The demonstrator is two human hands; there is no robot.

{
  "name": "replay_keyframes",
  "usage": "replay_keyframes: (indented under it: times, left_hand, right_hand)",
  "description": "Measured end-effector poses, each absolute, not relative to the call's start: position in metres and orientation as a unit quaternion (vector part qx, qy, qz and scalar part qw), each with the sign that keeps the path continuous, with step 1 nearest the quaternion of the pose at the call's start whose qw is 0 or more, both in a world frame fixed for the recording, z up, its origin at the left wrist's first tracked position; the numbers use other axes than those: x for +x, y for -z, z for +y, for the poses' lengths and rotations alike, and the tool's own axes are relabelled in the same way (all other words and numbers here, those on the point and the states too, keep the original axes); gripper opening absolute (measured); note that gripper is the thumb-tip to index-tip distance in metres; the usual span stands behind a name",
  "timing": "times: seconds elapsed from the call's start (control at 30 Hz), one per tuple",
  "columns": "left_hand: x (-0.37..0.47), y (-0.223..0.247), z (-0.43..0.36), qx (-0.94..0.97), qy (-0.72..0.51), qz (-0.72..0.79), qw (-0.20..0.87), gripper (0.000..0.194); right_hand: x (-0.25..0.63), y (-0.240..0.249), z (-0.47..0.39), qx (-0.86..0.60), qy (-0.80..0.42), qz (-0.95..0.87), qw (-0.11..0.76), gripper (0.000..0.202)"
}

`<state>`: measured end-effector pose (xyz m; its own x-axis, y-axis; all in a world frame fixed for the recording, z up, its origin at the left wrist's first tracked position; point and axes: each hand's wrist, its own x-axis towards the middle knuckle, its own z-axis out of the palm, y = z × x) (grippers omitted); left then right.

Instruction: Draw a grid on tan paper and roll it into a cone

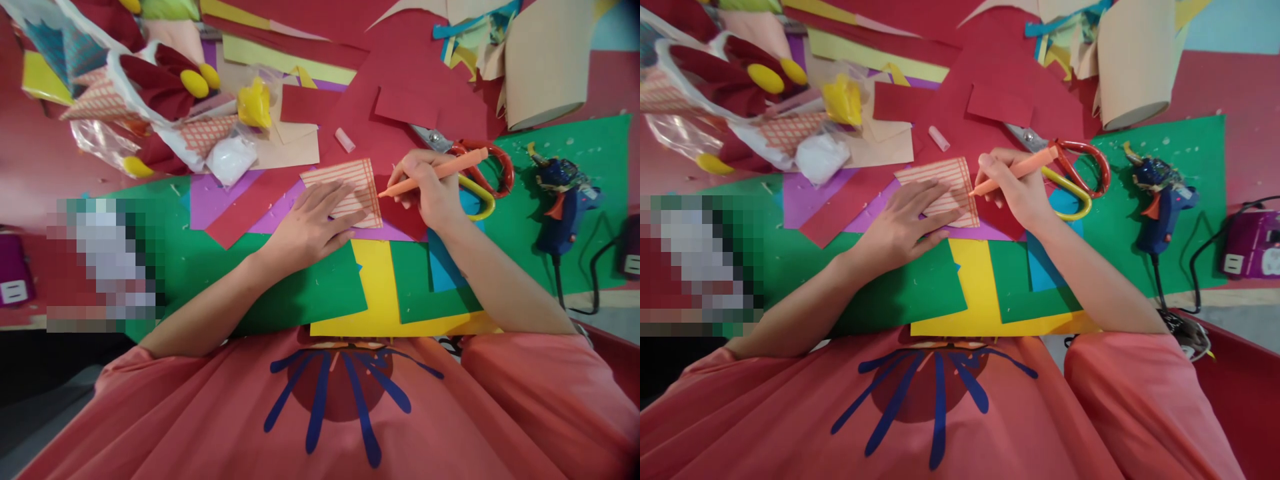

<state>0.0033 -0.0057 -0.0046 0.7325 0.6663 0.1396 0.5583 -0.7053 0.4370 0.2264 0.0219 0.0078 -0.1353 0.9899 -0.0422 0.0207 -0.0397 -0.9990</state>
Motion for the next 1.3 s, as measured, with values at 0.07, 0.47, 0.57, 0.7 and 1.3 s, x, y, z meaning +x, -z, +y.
replay_keyframes:
  times: [0.07, 0.47, 0.57, 0.7, 1.3]
  left_hand:
    - [0.0039, 0.0025, -0.0056, 0.917, -0.15, 0.324, 0.18, 0.034]
    - [0.0052, 0.002, -0.0103, 0.92, -0.132, 0.324, 0.18, 0.033]
    - [0.0051, 0.0024, -0.0099, 0.92, -0.136, 0.317, 0.185, 0.034]
    - [0.0049, 0.004, -0.0094, 0.921, -0.155, 0.31, 0.177, 0.033]
    - [0.0054, 0.0047, -0.0091, 0.921, -0.163, 0.304, 0.184, 0.033]
  right_hand:
    - [0.2263, -0.0087, 0.0224, -0.483, -0.532, -0.529, 0.452, 0.043]
    - [0.2287, -0.0076, 0.0216, -0.527, -0.507, -0.555, 0.397, 0.036]
    - [0.2295, -0.0063, 0.0203, -0.524, -0.492, -0.578, 0.386, 0.033]
    - [0.2286, -0.0062, 0.0194, -0.52, -0.488, -0.59, 0.379, 0.029]
    - [0.2283, -0.0067, 0.0217, -0.524, -0.508, -0.558, 0.395, 0.029]
